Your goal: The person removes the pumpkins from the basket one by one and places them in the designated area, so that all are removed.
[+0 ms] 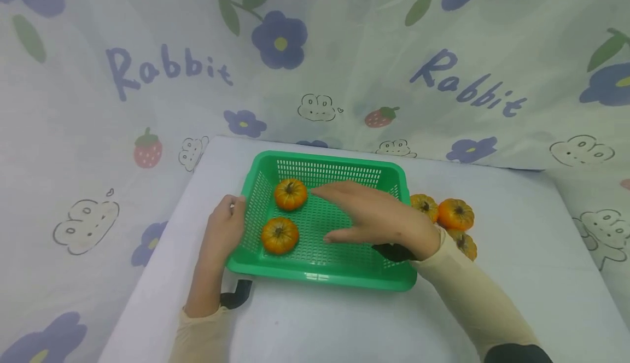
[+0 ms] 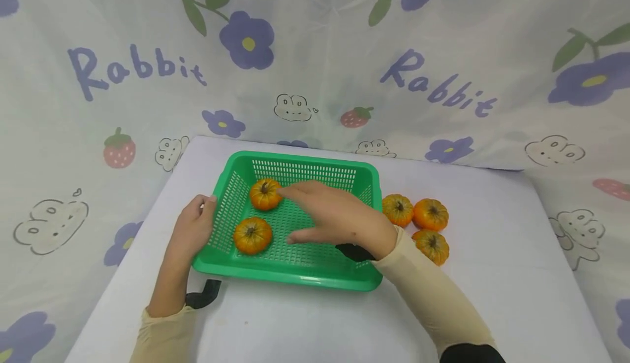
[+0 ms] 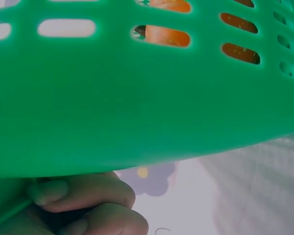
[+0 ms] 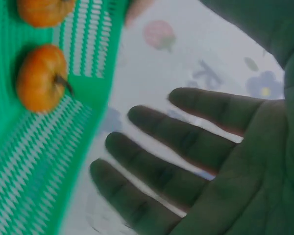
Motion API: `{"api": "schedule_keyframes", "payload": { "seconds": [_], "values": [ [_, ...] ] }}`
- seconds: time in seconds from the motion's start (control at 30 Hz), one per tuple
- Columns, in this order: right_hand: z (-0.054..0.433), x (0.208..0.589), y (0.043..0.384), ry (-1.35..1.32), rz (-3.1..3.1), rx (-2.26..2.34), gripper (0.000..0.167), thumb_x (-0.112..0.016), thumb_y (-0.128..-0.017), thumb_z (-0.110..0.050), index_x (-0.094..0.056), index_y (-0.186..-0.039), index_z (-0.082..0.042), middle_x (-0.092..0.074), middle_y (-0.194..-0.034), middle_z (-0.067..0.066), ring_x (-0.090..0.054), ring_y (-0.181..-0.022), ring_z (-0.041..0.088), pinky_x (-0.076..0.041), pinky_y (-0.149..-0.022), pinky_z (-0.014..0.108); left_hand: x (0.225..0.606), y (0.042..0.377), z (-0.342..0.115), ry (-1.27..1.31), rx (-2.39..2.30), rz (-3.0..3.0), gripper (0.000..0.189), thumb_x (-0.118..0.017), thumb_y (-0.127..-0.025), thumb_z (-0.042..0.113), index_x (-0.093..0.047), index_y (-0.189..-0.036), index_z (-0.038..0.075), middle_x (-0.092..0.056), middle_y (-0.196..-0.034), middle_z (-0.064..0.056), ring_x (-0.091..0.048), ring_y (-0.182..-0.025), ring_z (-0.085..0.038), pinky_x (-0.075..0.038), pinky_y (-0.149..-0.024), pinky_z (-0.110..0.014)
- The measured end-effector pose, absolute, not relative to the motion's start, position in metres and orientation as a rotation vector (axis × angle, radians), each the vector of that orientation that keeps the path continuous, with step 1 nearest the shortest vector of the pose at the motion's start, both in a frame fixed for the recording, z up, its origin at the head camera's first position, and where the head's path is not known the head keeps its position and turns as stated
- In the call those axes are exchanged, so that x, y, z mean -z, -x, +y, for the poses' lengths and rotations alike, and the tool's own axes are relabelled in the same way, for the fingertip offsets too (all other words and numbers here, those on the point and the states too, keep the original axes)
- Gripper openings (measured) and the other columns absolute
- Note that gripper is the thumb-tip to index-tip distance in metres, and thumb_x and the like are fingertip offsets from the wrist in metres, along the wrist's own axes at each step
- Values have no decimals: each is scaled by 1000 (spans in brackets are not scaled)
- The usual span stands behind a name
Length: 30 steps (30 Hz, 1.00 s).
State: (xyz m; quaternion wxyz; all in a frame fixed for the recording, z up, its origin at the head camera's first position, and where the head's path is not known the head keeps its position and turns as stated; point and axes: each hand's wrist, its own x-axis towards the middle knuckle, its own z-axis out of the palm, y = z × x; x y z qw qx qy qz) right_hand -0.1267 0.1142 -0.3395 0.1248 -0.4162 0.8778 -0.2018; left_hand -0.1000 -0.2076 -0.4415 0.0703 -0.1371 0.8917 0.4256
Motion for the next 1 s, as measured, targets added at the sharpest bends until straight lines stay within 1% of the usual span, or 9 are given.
{"api": "schedule_keyframes", "payload": {
  "seconds": [0.13,0.23,0.33,0.4,0.47,0.57,0.63,0.8,1.0],
  "values": [
    [92,353,147,1218,2452,633,82,-81,-91,-47,-47,-157,-14,-49,-158,2,-45,-145,22,-36,-118,42,441,102,-208,411,-1270,2686,64,-26,-111,58,-54,-132,5,-61,-101,-16,-57,-84,-30,-48,-71,-40],
    [77,365,159,1225,2380,653,79,-82,-92,-43,-48,-156,-12,-51,-156,3,-47,-143,20,-38,-117,40,441,103,-207,406,-1270,2682,64,-26,-111,58,-54,-132,5,-62,-105,-17,-57,-87,-30,-48,-74,-42],
    [60,376,169,1264,2325,636,75,-83,-92,-37,-51,-154,-9,-53,-154,2,-51,-139,19,-39,-115,37,440,104,-207,408,-1273,2675,63,-26,-111,58,-54,-130,5,-62,-103,-17,-58,-85,-30,-48,-73,-41],
    [48,383,174,1296,2301,605,73,-83,-92,-35,-52,-152,-8,-56,-152,2,-54,-135,17,-40,-114,34,439,104,-206,409,-1279,2674,62,-27,-111,58,-55,-128,5,-62,-100,-16,-58,-83,-30,-49,-71,-41],
    [37,390,177,1326,2282,567,72,-83,-92,-34,-52,-152,-7,-57,-151,3,-54,-135,17,-39,-114,32,438,104,-207,407,-1282,2675,61,-27,-111,58,-55,-127,5,-62,-97,-15,-58,-80,-29,-49,-68,-39],
    [26,401,179,1355,2253,515,73,-83,-93,-35,-51,-152,-7,-56,-151,5,-52,-137,18,-38,-115,31,437,105,-208,409,-1275,2677,60,-28,-111,57,-55,-126,5,-63,-97,-15,-59,-80,-29,-49,-68,-39],
    [23,406,180,1340,2242,504,75,-83,-93,-36,-50,-153,-6,-54,-153,5,-49,-141,19,-36,-117,33,436,105,-209,407,-1269,2675,60,-28,-111,57,-55,-126,5,-63,-97,-15,-59,-80,-29,-50,-68,-39],
    [25,413,185,1284,2270,522,80,-85,-90,-41,-50,-154,-9,-50,-157,4,-46,-144,20,-35,-118,37,434,108,-209,389,-1291,2682,57,-29,-112,56,-56,-123,6,-59,-90,-14,-56,-76,-29,-48,-66,-40],
    [20,422,188,1307,2231,476,80,-85,-90,-40,-49,-154,-9,-51,-156,5,-46,-144,19,-35,-118,35,430,111,-209,402,-1303,2667,58,-29,-111,56,-56,-125,6,-62,-92,-14,-57,-77,-27,-48,-66,-39]
  ]
}}
